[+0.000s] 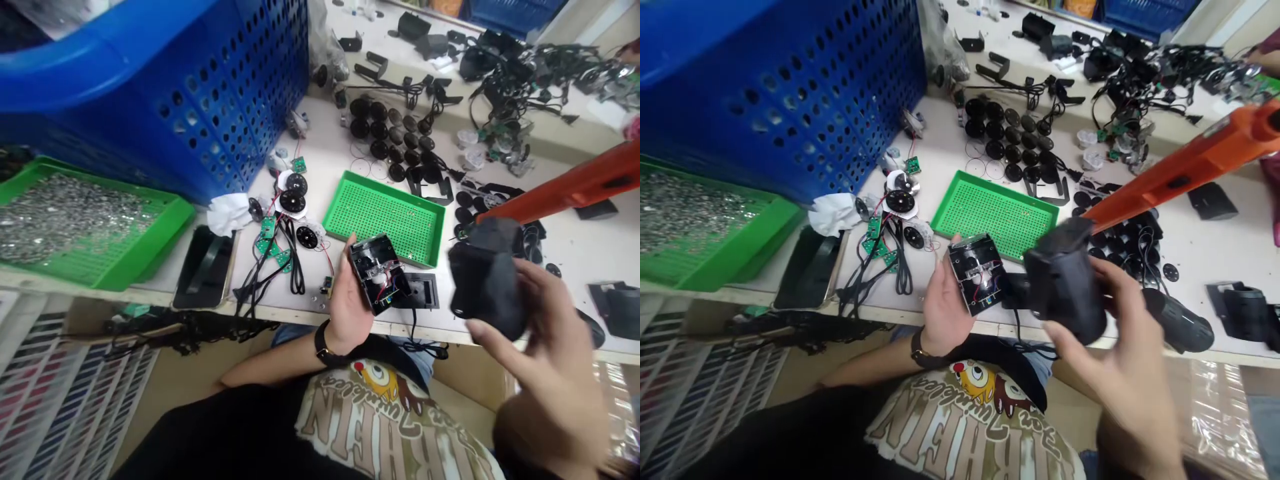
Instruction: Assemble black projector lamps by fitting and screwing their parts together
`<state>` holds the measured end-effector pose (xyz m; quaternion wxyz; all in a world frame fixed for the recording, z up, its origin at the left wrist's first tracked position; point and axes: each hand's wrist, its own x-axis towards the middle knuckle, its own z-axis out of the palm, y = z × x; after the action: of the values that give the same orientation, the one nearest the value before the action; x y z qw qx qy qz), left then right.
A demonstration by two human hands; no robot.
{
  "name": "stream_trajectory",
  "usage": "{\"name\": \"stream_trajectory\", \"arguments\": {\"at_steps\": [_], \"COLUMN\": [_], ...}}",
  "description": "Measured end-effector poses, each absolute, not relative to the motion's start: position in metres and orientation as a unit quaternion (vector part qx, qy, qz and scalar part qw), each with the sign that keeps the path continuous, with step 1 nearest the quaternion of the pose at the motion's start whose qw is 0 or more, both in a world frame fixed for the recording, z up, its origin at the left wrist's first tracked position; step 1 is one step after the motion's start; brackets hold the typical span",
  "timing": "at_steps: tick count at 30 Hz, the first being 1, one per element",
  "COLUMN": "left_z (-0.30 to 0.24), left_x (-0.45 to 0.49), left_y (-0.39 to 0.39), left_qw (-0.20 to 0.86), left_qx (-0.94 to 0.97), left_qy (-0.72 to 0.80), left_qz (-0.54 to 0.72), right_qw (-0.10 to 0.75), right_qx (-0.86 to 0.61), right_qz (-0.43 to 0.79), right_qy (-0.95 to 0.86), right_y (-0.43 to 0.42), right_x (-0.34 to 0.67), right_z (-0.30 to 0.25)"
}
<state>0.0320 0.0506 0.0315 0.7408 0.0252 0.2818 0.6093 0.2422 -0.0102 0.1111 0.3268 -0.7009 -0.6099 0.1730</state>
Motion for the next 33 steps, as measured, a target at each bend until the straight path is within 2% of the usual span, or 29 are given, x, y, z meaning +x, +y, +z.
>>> {"name": "stream_trajectory", "arguments": {"at_steps": [4, 8, 11, 17, 24, 27, 33], "left_z": [0.032, 0.03, 0.027, 0.024, 0.029, 0.031, 0.034], "left_x": [0.029, 0.02, 0.014, 0.011, 0.014, 0.017, 0.022], "left_y": [0.045, 0.045, 0.047, 0.052, 0.055, 0.056, 0.055], "left_qw": [0.73, 0.739, 0.76, 0.789, 0.776, 0.768, 0.755], "left_qx": [0.02, 0.001, -0.019, -0.029, -0.038, -0.034, -0.019], "left_qy": [0.276, 0.273, 0.273, 0.296, 0.313, 0.322, 0.333], "left_qz": [0.625, 0.616, 0.589, 0.537, 0.546, 0.553, 0.564], "right_qw": [0.337, 0.362, 0.355, 0.257, 0.134, 0.183, 0.314], "right_qx": [-0.667, -0.656, -0.688, -0.738, -0.727, -0.687, -0.559], "right_qz": [0.222, 0.257, 0.233, 0.19, 0.104, 0.082, 0.15], "right_qy": [-0.627, -0.61, -0.589, -0.595, -0.665, -0.698, -0.752], "right_y": [0.03, 0.05, 0.054, 0.058, 0.06, 0.054, 0.027], "right_x": [0.183, 0.187, 0.196, 0.2, 0.196, 0.19, 0.158], "right_z": [0.096, 0.08, 0.073, 0.055, 0.042, 0.054, 0.067]}}
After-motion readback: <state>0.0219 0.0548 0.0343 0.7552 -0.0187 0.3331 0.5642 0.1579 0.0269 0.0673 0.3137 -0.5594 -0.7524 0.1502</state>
